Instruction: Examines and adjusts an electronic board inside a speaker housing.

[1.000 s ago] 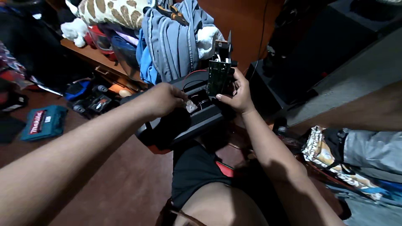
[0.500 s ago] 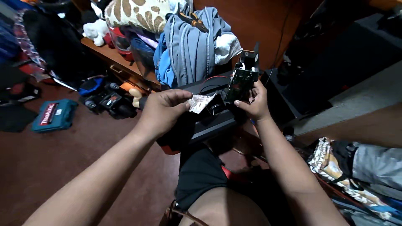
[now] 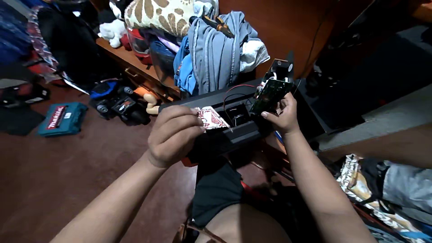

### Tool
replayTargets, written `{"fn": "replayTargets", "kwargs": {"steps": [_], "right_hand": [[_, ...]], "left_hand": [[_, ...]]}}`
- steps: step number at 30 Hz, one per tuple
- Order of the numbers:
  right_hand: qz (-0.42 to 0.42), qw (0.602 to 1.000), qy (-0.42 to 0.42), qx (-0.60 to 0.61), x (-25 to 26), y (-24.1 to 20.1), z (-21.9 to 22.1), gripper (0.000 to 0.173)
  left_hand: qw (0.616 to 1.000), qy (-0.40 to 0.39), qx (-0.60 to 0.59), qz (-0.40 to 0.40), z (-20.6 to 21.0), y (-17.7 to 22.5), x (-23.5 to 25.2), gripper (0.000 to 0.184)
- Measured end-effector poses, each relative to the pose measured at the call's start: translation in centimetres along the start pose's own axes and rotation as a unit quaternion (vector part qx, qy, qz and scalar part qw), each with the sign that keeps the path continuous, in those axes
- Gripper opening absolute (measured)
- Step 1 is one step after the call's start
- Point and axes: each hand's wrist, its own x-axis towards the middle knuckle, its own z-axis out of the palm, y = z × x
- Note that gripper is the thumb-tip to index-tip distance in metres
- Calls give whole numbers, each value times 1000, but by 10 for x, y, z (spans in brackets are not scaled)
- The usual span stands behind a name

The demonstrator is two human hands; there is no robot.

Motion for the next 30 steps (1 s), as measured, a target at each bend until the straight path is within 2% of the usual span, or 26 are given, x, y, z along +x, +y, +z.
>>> {"fn": "replayTargets", "kwargs": {"steps": [7,10,12,13,15,16,17,18,20,22,23,27,28,30], "right_hand": [[-2,1000,-1,16,1,-1,2,73],[4,1000,0,17,0,-2,2,75],[8,1000,3,20,-1,-2,1,75],[9,1000,3,21,-1,-2,1,75],[6,1000,1,22,-2,-2,0,75],[5,1000,-1,22,-3,-3,0,76],[3,1000,-2,16,-3,-3,0,76],[1,1000,-4,7,-3,-3,-1,76],[-3,1000,-8,-8,-4,-3,-1,74],[-3,1000,-8,-7,-5,-3,-2,74],[-3,1000,-9,-11,-7,-2,-3,75],[4,999,-15,-41,-11,-2,-7,78],[1,999,-20,-47,-12,-1,-8,78],[-11,999,-30,-40,-12,-2,-8,77]], "left_hand": [[999,2,47,-5,-21,-11,-12,5],[992,4,120,-43,-40,-28,-20,6],[970,-21,198,-137,-57,-46,-30,11],[944,-54,237,-224,-65,-56,-34,20],[858,-133,274,-414,-74,-70,-34,50],[823,-146,275,-475,-74,-74,-35,62],[807,-140,273,-505,-71,-73,-34,69],[809,-130,267,-507,-65,-67,-31,72],[847,-127,218,-468,-52,-50,-21,64],[881,-163,159,-415,-37,-39,-10,53],[888,-198,126,-396,-30,-38,-5,53],[868,-358,75,-337,12,-45,19,79],[853,-393,81,-334,23,-48,25,87],[795,-474,103,-364,45,-52,37,98]]}}
